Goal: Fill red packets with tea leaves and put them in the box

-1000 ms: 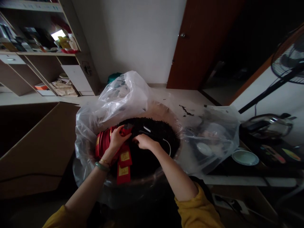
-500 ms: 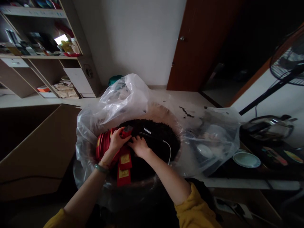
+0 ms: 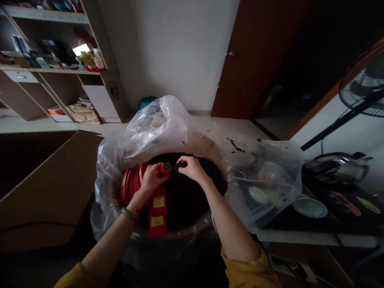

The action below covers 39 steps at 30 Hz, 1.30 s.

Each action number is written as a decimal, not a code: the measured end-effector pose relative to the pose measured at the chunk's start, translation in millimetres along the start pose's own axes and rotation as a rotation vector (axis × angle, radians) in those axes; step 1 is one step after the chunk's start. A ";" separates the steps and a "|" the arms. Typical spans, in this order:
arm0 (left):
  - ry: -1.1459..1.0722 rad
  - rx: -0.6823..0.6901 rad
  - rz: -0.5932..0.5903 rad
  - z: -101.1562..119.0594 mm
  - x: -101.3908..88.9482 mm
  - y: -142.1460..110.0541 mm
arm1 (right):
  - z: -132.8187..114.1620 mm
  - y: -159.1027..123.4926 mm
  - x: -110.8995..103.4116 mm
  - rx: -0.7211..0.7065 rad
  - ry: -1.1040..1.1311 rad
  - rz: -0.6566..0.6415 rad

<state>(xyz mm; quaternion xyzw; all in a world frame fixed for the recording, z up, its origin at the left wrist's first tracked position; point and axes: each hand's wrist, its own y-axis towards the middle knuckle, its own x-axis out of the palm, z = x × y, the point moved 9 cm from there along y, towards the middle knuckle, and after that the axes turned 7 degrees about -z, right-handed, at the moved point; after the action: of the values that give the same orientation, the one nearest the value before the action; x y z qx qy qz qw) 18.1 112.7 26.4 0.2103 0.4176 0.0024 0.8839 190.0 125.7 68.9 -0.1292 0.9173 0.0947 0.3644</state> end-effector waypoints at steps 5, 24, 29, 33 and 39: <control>0.040 0.039 -0.055 20.6 13.4 3.2 | -1.6 -0.6 -12.7 0.010 0.080 0.144; 0.026 -0.089 0.027 -0.5 6.9 3.4 | 16.2 -8.7 40.4 0.213 -0.104 -0.337; 0.000 -0.105 0.045 -4.5 0.6 2.8 | 29.6 -27.1 84.8 0.309 -0.580 -0.549; 0.006 -0.112 0.034 -5.9 0.7 2.8 | 10.7 -23.6 103.4 0.151 -0.601 -0.425; 0.021 -0.115 0.061 -5.8 -5.2 1.7 | 0.7 -19.4 112.9 -0.024 -0.519 -0.404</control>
<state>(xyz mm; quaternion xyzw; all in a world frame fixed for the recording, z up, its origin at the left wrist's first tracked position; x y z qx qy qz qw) 10.7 115.5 27.6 0.1718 0.4194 0.0553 0.8897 117.2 88.6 -11.4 -0.2846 0.7486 0.0611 0.5957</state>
